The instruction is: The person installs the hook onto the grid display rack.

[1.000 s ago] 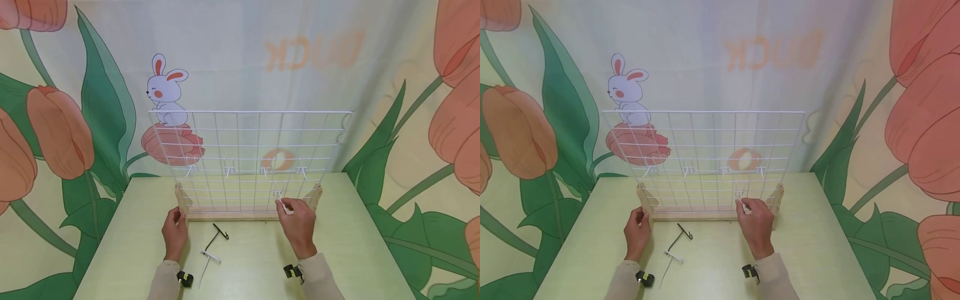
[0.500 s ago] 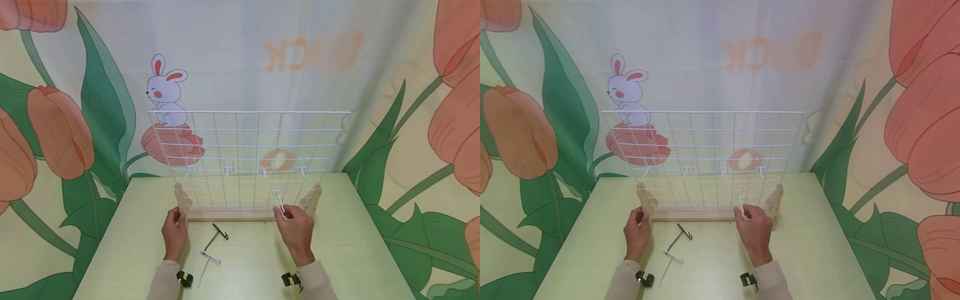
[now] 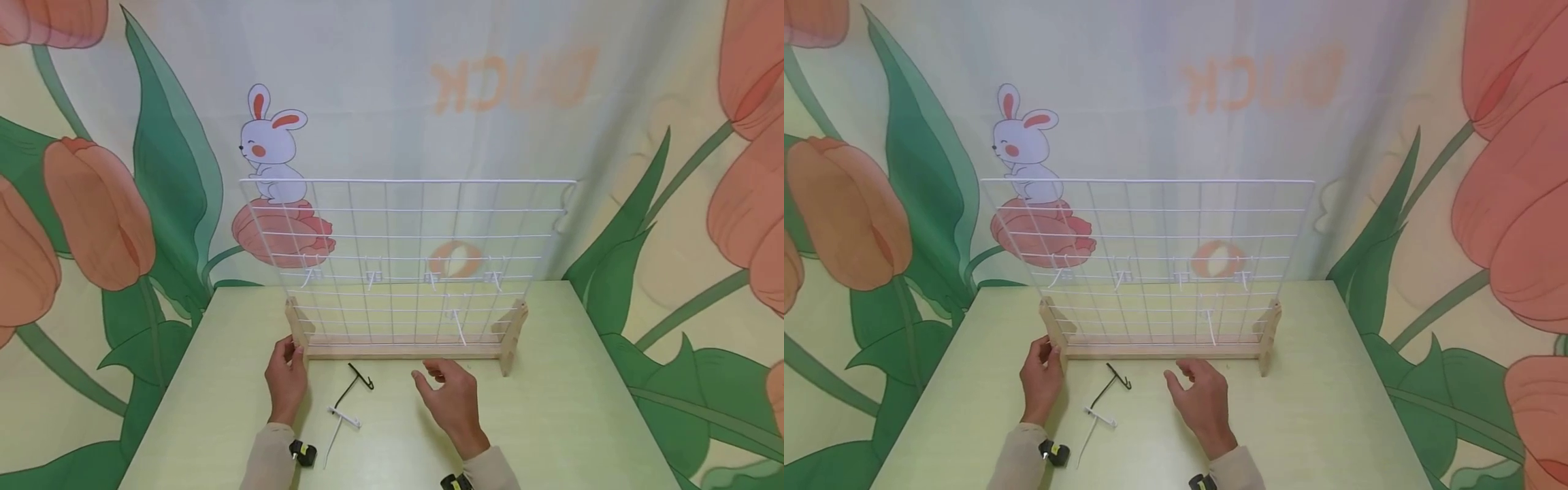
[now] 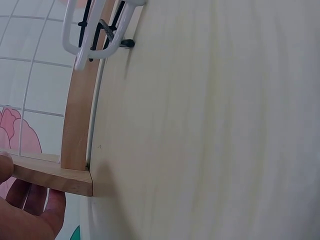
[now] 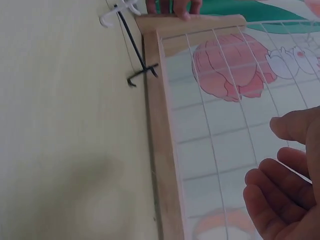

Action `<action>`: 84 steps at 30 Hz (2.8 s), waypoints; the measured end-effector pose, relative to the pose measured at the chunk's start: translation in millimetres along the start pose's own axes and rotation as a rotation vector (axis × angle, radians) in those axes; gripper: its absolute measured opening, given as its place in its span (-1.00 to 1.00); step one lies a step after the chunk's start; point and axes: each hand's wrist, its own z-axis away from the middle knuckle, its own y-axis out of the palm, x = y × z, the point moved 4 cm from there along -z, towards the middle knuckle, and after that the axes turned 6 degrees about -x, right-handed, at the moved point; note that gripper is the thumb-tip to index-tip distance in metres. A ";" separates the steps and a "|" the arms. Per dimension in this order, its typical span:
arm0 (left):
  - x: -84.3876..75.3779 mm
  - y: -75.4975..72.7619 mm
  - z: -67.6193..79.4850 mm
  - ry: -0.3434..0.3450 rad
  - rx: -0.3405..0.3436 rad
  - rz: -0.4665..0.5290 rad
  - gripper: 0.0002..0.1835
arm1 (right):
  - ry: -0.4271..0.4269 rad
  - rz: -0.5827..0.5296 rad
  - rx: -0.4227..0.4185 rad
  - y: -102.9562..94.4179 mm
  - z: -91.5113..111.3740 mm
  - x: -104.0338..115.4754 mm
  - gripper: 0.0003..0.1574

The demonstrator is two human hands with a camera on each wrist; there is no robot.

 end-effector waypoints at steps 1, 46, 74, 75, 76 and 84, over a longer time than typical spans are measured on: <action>-0.1 0.6 -0.3 -0.002 0.003 0.001 -0.67 | 0.008 -0.004 0.009 2.6 2.3 0.9 -0.72; 0.2 -4.1 1.3 -0.007 0.011 0.004 -0.68 | 0.027 -0.121 0.531 104.4 69.4 39.4 -0.56; -4.9 -1.7 -0.5 0.026 -0.009 0.009 -0.67 | -0.033 -0.107 0.613 108.0 65.2 30.9 -0.75; -5.0 -1.6 -0.6 0.026 -0.009 0.007 -0.67 | -0.046 -0.102 0.614 107.2 64.6 31.3 -0.75; -5.3 -1.6 -0.6 0.026 -0.009 0.006 -0.67 | -0.057 -0.095 0.615 106.4 64.2 31.6 -0.74; -5.4 -1.3 0.0 0.026 -0.006 0.013 -0.68 | -0.095 -0.055 0.663 104.1 62.5 32.8 -0.66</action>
